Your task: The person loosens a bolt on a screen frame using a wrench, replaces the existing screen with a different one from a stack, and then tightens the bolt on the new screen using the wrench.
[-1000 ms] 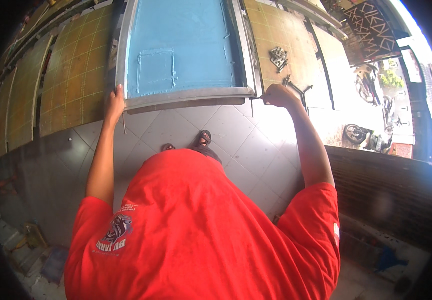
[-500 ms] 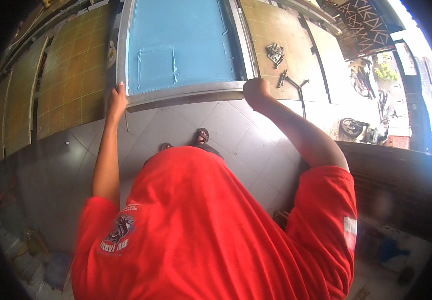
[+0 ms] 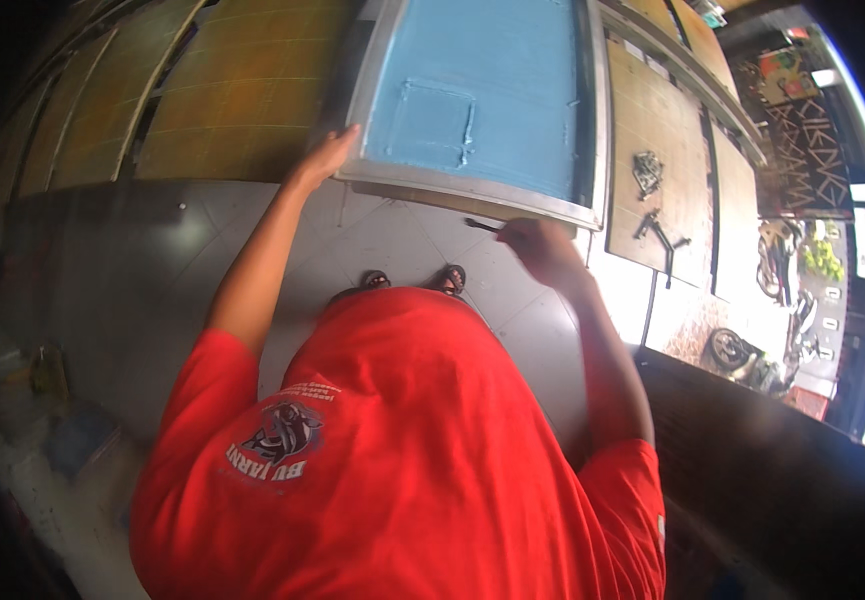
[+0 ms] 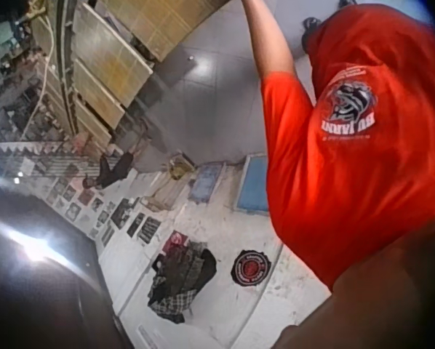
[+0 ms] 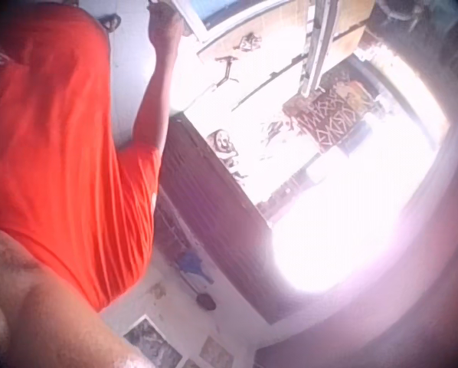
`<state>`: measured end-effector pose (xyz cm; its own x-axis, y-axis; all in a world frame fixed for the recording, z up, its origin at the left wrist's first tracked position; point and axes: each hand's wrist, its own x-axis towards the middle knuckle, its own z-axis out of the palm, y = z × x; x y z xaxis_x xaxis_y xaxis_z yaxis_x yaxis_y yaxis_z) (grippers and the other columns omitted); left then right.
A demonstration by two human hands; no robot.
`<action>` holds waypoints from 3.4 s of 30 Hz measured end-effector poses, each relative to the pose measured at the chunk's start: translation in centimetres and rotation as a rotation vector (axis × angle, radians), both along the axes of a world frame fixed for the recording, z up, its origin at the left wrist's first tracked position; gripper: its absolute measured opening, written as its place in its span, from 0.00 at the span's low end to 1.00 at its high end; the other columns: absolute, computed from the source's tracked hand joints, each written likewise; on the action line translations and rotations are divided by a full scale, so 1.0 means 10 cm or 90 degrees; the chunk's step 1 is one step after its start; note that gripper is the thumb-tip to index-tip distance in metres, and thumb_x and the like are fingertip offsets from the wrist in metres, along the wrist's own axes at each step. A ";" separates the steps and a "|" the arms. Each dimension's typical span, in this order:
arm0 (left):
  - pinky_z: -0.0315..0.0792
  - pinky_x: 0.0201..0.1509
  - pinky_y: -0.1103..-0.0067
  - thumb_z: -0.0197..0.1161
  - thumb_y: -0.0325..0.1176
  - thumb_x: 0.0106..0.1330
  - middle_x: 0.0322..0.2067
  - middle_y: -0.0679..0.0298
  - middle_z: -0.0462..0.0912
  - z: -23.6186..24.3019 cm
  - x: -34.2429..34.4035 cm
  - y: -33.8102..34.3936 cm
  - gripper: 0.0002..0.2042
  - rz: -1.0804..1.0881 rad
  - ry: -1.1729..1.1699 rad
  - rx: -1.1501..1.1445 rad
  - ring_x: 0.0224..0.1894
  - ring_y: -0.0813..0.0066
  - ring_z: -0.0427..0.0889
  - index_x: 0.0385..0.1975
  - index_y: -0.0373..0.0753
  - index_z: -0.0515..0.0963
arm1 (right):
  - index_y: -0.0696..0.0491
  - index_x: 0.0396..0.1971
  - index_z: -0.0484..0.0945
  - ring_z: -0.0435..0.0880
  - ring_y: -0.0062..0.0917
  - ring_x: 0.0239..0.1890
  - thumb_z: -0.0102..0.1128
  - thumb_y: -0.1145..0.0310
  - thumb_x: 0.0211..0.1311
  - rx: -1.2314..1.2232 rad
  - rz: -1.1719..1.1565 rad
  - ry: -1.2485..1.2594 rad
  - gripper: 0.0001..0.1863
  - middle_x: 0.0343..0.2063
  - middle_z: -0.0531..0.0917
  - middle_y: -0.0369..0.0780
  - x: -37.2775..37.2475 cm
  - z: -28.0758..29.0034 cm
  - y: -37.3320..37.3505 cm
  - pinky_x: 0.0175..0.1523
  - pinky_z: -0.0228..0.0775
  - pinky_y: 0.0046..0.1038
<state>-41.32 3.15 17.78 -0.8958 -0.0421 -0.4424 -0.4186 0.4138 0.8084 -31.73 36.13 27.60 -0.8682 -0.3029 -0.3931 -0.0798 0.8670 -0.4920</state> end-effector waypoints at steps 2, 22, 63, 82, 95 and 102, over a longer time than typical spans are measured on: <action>0.59 0.62 0.64 0.42 0.58 0.64 0.58 0.41 0.62 0.23 0.06 0.02 0.35 -0.015 -0.038 0.014 0.62 0.50 0.61 0.58 0.29 0.61 | 0.51 0.35 0.80 0.79 0.42 0.36 0.50 0.56 0.61 0.032 0.034 0.067 0.15 0.31 0.81 0.46 -0.09 -0.20 -0.51 0.41 0.69 0.39; 0.53 0.65 0.63 0.44 0.65 0.60 0.62 0.40 0.53 -0.11 -0.06 -0.10 0.45 -0.051 -0.034 0.046 0.65 0.48 0.54 0.61 0.23 0.52 | 0.54 0.25 0.78 0.82 0.41 0.29 0.51 0.62 0.60 0.125 0.269 0.266 0.12 0.25 0.81 0.46 -0.64 -0.53 -1.71 0.33 0.73 0.38; 0.70 0.36 0.68 0.61 0.24 0.52 0.27 0.57 0.76 0.18 0.33 0.42 0.04 -0.415 0.553 -0.143 0.34 0.55 0.76 0.28 0.35 0.75 | 0.56 0.45 0.67 0.72 0.41 0.45 0.67 0.71 0.45 -0.148 -0.228 0.613 0.26 0.41 0.72 0.46 -0.57 -0.83 0.07 0.50 0.65 0.36; 0.68 0.39 0.73 0.53 0.28 0.62 0.27 0.64 0.74 0.04 0.52 0.51 0.03 -0.119 0.449 0.187 0.35 0.68 0.74 0.31 0.35 0.71 | 0.59 0.46 0.67 0.71 0.38 0.44 0.60 0.64 0.57 -0.028 -0.459 0.492 0.21 0.44 0.70 0.49 -0.19 -1.07 1.00 0.50 0.63 0.36; 0.58 0.37 0.77 0.50 0.42 0.68 0.17 0.68 0.62 -0.10 0.47 0.17 0.16 0.289 0.396 0.816 0.25 0.77 0.61 0.18 0.41 0.64 | 0.61 0.51 0.63 0.66 0.45 0.53 0.59 0.56 0.58 -0.012 -0.446 0.520 0.29 0.47 0.69 0.53 -0.21 -1.27 1.10 0.57 0.58 0.40; 0.58 0.36 0.78 0.50 0.38 0.67 0.19 0.67 0.63 0.08 0.52 0.20 0.15 0.218 0.468 0.627 0.26 0.77 0.62 0.18 0.40 0.64 | 0.59 0.51 0.63 0.66 0.46 0.53 0.59 0.55 0.57 -0.029 -0.456 0.512 0.29 0.47 0.68 0.53 -0.20 -1.26 1.08 0.57 0.58 0.40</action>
